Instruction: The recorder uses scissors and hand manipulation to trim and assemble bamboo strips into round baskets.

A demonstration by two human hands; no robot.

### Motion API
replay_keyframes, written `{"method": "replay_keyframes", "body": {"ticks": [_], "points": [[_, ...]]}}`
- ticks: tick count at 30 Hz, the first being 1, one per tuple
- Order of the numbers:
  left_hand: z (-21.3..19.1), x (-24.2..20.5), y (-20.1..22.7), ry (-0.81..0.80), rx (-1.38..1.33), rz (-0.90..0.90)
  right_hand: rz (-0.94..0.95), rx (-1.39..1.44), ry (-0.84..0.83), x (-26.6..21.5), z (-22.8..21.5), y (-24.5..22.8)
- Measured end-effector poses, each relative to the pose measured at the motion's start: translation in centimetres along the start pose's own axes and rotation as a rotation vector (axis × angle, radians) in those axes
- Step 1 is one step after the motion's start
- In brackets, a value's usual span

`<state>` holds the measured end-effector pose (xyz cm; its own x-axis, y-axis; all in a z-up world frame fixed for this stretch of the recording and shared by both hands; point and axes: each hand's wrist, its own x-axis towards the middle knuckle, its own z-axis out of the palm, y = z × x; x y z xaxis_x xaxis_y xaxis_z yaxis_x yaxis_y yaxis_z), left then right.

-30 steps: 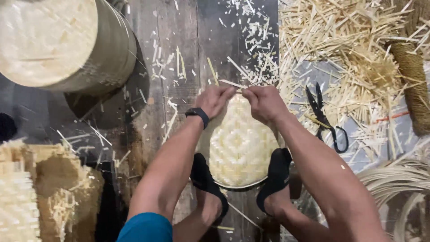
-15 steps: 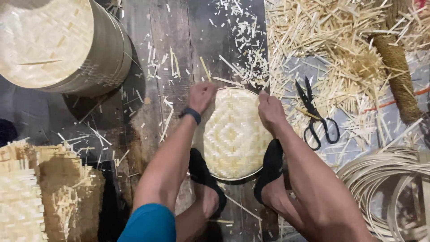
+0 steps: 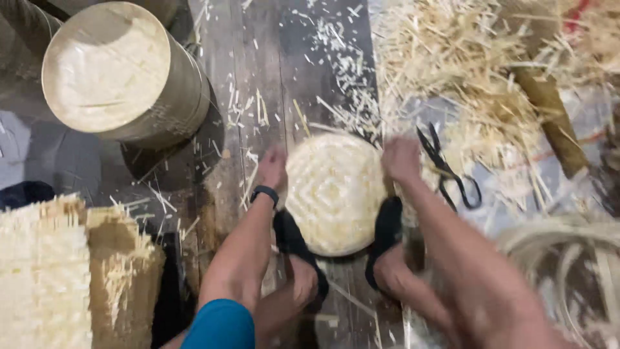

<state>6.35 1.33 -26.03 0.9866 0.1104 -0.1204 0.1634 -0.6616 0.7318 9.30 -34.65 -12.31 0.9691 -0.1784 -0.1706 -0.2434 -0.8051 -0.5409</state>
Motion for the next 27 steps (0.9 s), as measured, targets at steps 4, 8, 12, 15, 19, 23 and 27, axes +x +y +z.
{"method": "replay_keyframes", "body": {"ticks": [4, 8, 12, 15, 19, 23, 27], "points": [[-3.4, -6.0, 0.5, 0.297, -0.262, -0.374, -0.287, -0.292, -0.058, -1.1, -15.0, -1.6], [-8.9, -10.6, 4.1, 0.392, -0.290, -0.489, -0.225, -0.616, -0.291, -9.2, -27.3, -8.3], [-8.0, -10.4, -0.2, 0.445, -0.041, -0.294, -0.215, -0.484, -0.345, -12.3, -23.4, -3.5], [-2.5, -6.4, -5.0, 0.309, -0.243, -0.100, -0.130, -0.258, -0.466, -10.7, -15.4, 0.3], [-0.6, -6.2, 0.5, 0.078, -1.074, -0.833, 0.346, 0.292, -0.471, -7.7, -3.7, 2.8], [-1.0, -6.2, 3.0, 0.185, -1.198, -0.995, 0.727, 0.805, -0.199, -6.6, 6.6, 5.4], [-6.4, -7.9, 9.7, 0.251, -1.239, -0.737, 0.568, 0.871, -0.170, -8.1, 1.7, 3.1]]}}
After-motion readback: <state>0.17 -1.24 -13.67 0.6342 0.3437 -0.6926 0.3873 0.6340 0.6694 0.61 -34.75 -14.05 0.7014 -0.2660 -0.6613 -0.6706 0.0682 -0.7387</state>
